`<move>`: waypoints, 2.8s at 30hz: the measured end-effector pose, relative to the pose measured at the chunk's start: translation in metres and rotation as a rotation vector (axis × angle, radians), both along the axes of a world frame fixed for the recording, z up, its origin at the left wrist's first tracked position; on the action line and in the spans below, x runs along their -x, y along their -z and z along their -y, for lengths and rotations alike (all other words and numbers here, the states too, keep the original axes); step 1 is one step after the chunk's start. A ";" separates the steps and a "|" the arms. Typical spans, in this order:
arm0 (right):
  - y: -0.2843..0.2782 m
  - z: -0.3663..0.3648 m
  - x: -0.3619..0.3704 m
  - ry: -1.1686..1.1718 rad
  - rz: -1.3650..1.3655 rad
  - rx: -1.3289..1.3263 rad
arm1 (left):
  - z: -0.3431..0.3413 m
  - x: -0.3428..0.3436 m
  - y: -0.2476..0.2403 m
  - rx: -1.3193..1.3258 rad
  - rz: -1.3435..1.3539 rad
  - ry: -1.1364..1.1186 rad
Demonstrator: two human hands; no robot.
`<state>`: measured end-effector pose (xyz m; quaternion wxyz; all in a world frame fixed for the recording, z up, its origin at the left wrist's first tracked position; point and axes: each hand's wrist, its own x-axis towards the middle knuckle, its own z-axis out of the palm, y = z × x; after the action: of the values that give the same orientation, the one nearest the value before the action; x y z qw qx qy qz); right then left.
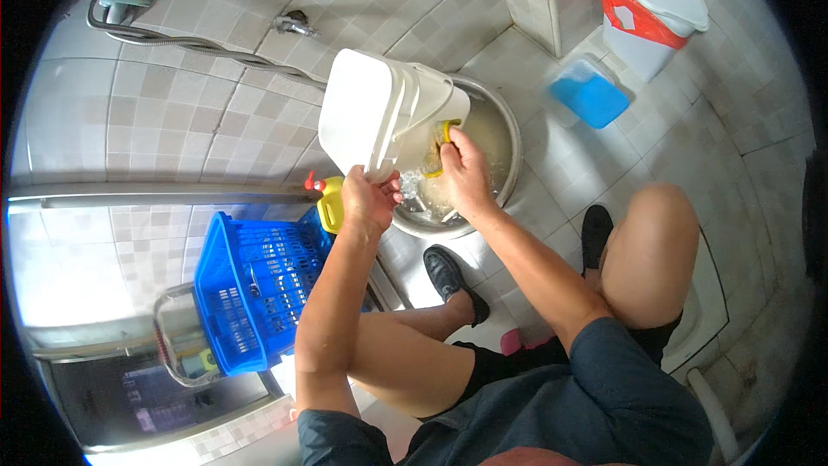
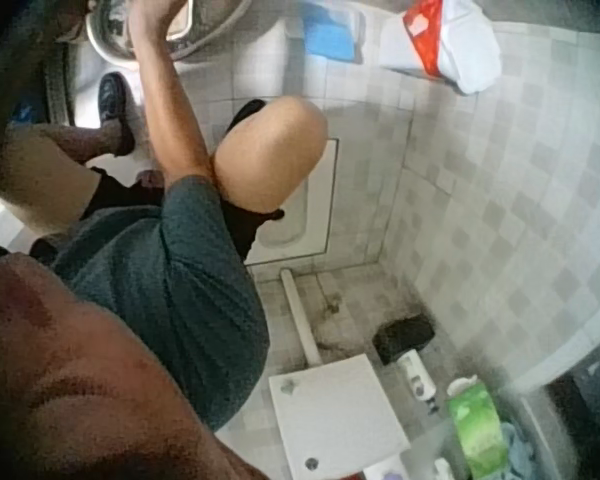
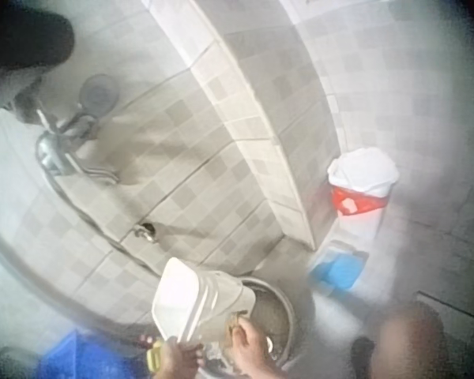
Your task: Clean white plastic buckets using a sponge and water in a bathroom sink area.
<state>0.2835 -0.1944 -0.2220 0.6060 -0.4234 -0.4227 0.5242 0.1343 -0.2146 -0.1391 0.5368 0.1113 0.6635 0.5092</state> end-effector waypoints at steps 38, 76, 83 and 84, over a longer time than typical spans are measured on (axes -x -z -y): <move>-0.050 -0.030 -0.039 0.085 0.482 -0.240 | 0.011 -0.006 0.029 0.211 -0.085 0.278; -0.049 -0.043 -0.066 -0.027 0.709 -0.689 | 0.041 -0.001 -0.042 -0.015 -1.574 0.732; -0.014 -0.035 -0.071 0.090 0.757 -0.189 | 0.039 0.016 -0.040 -0.062 -1.406 0.468; -0.011 -0.033 -0.065 0.036 0.647 -0.021 | 0.038 0.015 -0.037 -0.063 -1.403 0.461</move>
<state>0.3481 -0.1616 -0.2107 0.4537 -0.5693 -0.5910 0.3473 0.1197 -0.2523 -0.1021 0.0765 0.5627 0.7955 0.2116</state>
